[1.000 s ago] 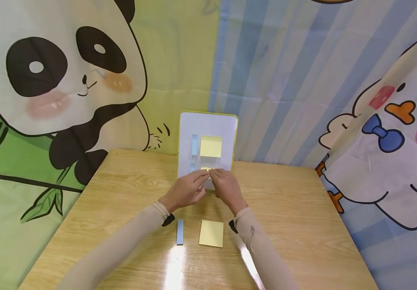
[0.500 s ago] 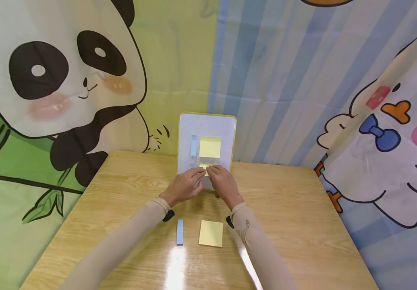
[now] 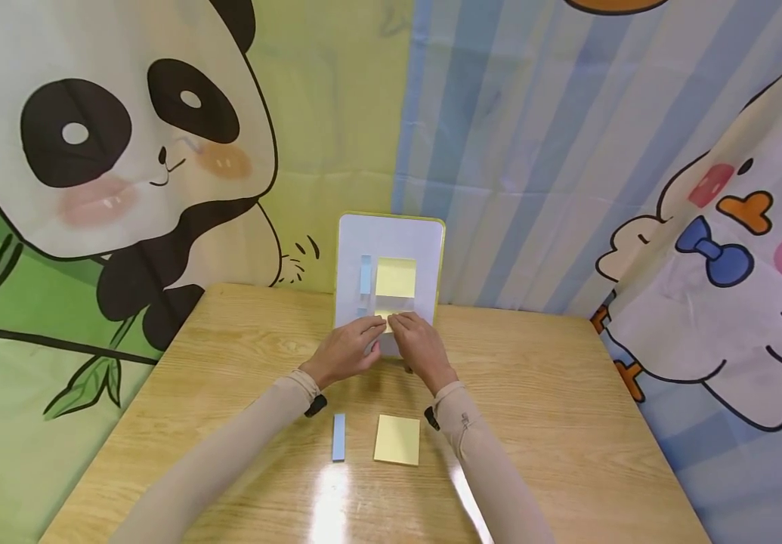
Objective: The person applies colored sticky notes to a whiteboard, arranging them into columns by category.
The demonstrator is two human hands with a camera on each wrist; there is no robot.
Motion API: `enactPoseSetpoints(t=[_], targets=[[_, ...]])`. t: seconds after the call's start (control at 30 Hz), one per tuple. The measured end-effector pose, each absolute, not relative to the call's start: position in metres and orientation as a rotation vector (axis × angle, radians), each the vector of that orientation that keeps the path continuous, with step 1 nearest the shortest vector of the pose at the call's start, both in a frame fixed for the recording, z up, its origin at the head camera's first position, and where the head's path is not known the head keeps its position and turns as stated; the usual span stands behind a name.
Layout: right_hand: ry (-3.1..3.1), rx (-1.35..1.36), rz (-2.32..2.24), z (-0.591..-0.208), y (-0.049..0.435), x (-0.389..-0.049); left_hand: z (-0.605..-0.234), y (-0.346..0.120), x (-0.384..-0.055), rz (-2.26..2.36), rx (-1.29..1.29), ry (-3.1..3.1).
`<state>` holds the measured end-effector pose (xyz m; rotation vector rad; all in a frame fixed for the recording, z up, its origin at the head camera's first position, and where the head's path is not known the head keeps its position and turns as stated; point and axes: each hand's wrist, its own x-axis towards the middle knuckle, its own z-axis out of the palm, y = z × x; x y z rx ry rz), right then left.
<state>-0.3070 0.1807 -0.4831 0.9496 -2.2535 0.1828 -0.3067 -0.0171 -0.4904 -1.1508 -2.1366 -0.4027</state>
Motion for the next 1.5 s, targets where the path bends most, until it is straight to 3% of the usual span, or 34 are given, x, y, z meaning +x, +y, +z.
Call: enactPoseSetpoints(t=[1.03,1.5], targets=[[-2.263,0.855,0.225,-0.507,0.18,-0.299,-0.498,-0.011,-0.31,-0.363,-1.179,-2.238],[-2.297,0.86,0.222,-0.529,0.184,-0.285,-0.514,-0.014,-0.306,-0.111,-1.235,-2.339]])
